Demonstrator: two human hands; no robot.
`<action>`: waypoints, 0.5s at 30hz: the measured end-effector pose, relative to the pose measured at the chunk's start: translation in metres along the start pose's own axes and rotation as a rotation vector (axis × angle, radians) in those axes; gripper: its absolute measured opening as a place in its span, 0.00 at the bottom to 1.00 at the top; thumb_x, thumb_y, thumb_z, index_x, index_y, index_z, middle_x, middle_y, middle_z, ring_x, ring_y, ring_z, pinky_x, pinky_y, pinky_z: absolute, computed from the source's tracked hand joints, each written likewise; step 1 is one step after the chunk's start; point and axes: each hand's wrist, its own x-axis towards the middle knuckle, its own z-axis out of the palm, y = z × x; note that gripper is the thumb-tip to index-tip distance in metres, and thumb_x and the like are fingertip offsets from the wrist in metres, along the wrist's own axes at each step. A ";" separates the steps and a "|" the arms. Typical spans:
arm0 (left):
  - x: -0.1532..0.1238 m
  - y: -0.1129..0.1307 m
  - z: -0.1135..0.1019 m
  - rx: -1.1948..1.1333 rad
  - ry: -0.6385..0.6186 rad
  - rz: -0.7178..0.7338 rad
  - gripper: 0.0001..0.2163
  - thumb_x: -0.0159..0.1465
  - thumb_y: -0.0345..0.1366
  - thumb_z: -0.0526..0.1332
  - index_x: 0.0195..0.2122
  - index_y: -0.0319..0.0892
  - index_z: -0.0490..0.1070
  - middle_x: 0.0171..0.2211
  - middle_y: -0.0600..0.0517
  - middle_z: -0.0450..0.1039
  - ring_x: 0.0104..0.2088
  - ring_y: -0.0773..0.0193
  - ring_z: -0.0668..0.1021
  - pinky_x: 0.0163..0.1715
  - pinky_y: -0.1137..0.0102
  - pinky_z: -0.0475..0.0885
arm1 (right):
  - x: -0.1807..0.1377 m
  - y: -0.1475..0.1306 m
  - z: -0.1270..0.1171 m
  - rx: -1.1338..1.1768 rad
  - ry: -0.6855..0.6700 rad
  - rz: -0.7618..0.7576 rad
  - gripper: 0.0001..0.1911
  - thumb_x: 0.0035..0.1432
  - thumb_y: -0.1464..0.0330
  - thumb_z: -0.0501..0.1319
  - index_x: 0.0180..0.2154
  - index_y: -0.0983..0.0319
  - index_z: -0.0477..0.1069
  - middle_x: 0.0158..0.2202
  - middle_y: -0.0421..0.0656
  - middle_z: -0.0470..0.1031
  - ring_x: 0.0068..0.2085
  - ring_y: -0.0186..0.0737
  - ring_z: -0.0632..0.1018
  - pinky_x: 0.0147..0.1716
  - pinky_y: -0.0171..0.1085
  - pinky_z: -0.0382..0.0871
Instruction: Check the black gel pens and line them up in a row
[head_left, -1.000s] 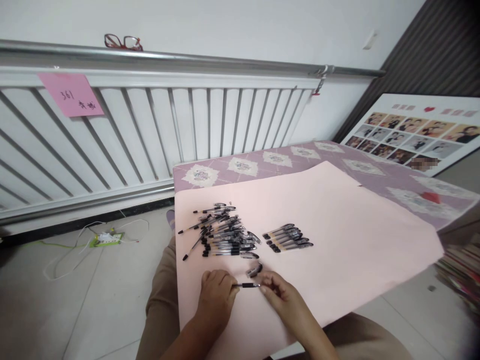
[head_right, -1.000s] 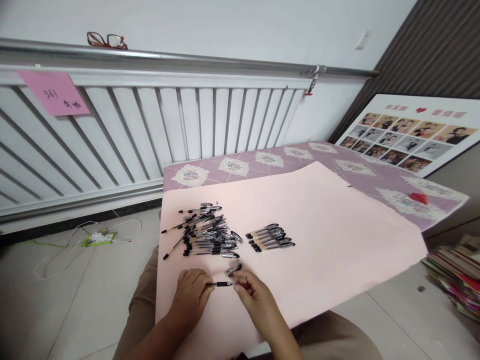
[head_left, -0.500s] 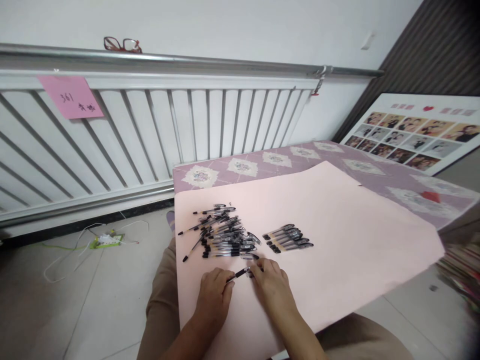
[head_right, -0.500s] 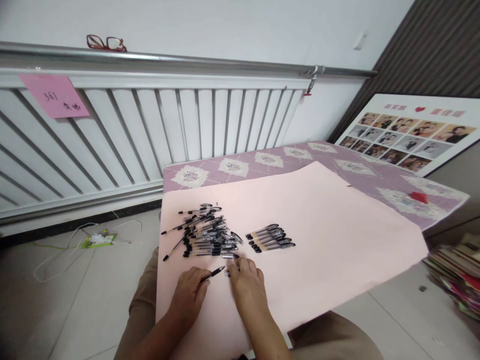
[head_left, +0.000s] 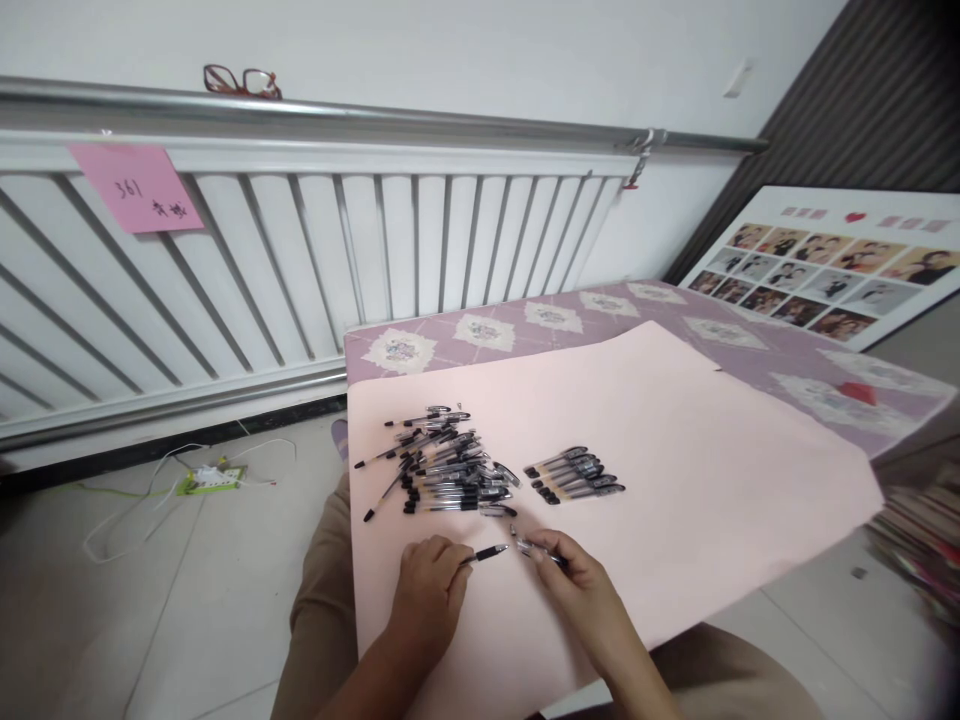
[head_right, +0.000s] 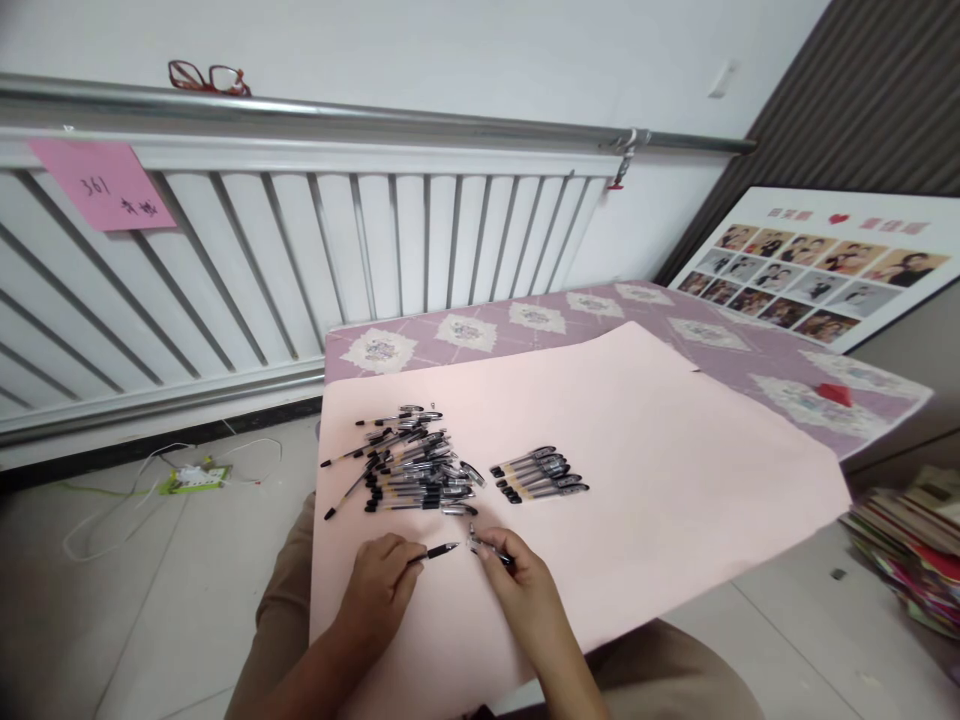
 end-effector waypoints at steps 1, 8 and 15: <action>0.000 0.001 0.000 0.003 0.000 0.007 0.10 0.62 0.30 0.53 0.40 0.47 0.71 0.34 0.50 0.71 0.35 0.60 0.72 0.38 0.63 0.65 | -0.001 -0.001 -0.001 0.046 0.004 0.024 0.12 0.55 0.59 0.57 0.37 0.60 0.70 0.37 0.43 0.75 0.39 0.41 0.74 0.37 0.35 0.69; 0.001 0.003 -0.001 0.051 0.005 0.030 0.10 0.61 0.30 0.54 0.40 0.47 0.71 0.32 0.51 0.71 0.34 0.61 0.72 0.38 0.63 0.64 | -0.001 -0.002 -0.001 0.074 -0.064 0.070 0.10 0.51 0.60 0.59 0.33 0.60 0.69 0.28 0.38 0.72 0.28 0.36 0.71 0.27 0.32 0.66; -0.001 0.002 0.001 0.065 -0.005 0.032 0.10 0.61 0.30 0.54 0.41 0.47 0.71 0.33 0.51 0.71 0.35 0.61 0.71 0.39 0.63 0.62 | -0.003 -0.009 -0.006 -0.035 -0.048 0.005 0.09 0.50 0.62 0.59 0.31 0.60 0.71 0.28 0.39 0.73 0.30 0.37 0.73 0.29 0.33 0.67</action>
